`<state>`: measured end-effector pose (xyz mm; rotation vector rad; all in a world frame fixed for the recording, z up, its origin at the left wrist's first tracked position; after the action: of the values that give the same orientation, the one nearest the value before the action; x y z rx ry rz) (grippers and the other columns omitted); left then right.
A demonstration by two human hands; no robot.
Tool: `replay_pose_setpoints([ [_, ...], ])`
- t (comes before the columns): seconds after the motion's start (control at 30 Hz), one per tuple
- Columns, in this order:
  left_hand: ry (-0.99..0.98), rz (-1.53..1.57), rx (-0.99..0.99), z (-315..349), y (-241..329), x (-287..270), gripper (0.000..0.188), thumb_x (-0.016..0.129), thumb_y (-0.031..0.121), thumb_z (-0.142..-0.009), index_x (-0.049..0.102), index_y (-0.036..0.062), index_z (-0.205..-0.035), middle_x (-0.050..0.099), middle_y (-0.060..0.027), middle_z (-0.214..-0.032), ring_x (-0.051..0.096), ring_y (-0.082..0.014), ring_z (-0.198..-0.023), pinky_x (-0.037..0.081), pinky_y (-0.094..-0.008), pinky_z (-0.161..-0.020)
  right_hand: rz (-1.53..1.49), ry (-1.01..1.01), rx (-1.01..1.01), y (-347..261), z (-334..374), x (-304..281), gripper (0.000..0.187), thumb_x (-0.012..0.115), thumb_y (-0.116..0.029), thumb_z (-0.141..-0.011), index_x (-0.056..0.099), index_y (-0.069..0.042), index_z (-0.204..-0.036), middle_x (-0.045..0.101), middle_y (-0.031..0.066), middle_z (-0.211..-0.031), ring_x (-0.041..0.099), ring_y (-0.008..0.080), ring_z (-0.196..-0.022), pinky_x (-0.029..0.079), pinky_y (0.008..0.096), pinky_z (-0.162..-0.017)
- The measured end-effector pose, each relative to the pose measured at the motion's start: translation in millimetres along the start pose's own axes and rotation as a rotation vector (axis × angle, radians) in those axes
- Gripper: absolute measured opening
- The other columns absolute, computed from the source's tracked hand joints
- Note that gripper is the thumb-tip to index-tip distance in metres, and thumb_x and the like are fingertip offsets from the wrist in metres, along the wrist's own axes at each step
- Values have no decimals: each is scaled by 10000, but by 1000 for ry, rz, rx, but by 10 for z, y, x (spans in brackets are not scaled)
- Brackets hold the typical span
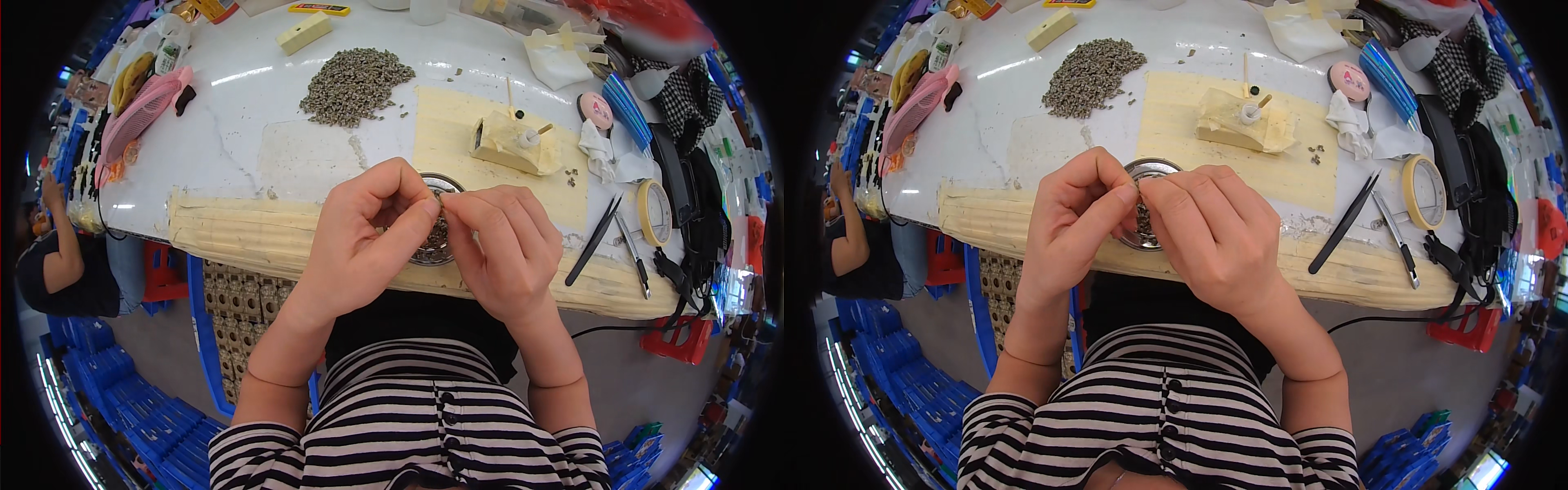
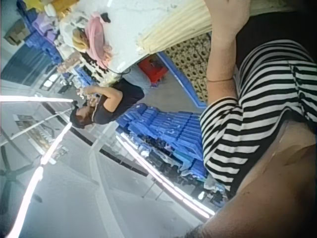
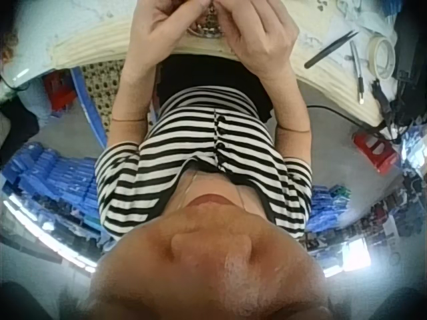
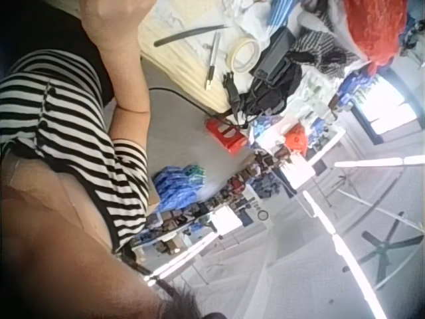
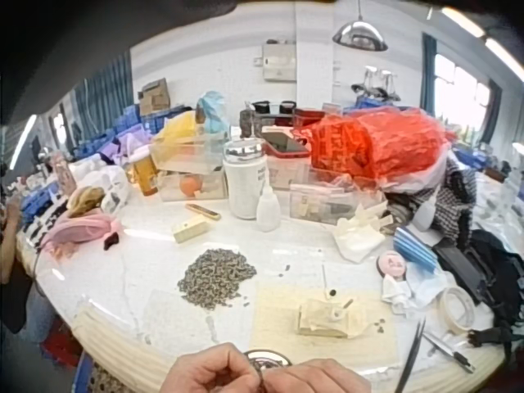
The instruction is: The person assembles small metal components at a workstation. They pick up small parts from the table, place them into a circular metal container, and manipulate them with their fingers.
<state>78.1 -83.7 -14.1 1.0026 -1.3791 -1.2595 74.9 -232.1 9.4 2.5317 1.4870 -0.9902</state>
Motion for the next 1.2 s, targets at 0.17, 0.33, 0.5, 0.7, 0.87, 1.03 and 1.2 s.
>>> replay_pose_setpoints([
  [0.17,-35,86,-37,-16,-14,11,124,616,81,-959,579,22,-855,586,26,-764,502,-12,-683,398,-182,-592,23,8,-19,-19,6,-17,292,759,-5,-650,676,10,-930,646,81,-795,635,239,-681,529,322,-583],
  [0.33,-78,127,-136,-50,-26,-2,140,598,130,-951,581,47,-841,599,12,-720,546,-37,-645,410,-195,-571,35,30,-50,-31,25,-21,302,756,-33,-641,682,8,-931,651,80,-807,637,237,-688,526,318,-583],
  [0.5,-3,77,-4,-35,14,28,105,630,62,-935,592,20,-846,604,5,-756,536,-39,-639,421,-205,-566,-43,46,0,15,-9,-50,283,763,23,-661,684,6,-932,662,83,-808,635,242,-693,524,324,-595],
  [0.7,138,-535,472,14,186,87,54,667,-34,-862,634,2,-886,626,-65,-808,586,-116,-605,469,-249,-540,-49,42,59,46,-12,-49,240,766,55,-710,684,5,-929,659,86,-786,630,251,-689,524,338,-608],
  [0.87,172,-647,593,40,243,117,112,692,-58,-844,676,-5,-941,639,-86,-832,639,-141,-641,531,-261,-551,-22,63,51,49,-3,-47,232,764,53,-713,679,6,-923,653,88,-775,628,253,-679,522,336,-600],
  [1.03,203,-637,601,51,272,140,97,723,-50,-838,695,-14,-923,647,-83,-801,648,-144,-627,546,-253,-557,2,94,33,40,5,-61,231,760,53,-706,674,3,-914,644,87,-762,621,246,-661,516,327,-581],
  [1.2,209,-652,625,83,280,169,89,726,-58,-828,696,-23,-905,655,-82,-786,639,-143,-635,534,-249,-580,-17,94,35,25,1,-69,244,761,53,-693,675,2,-916,646,86,-765,621,242,-661,512,323,-578],
])
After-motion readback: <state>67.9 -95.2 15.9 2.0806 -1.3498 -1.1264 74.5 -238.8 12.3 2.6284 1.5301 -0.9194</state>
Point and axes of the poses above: each hand's wrist, its own z-axis away from the middle knuckle, its own x-axis out of the palm, y = z × x, the point moved 5 cm from there along -z, towards the middle knuckle
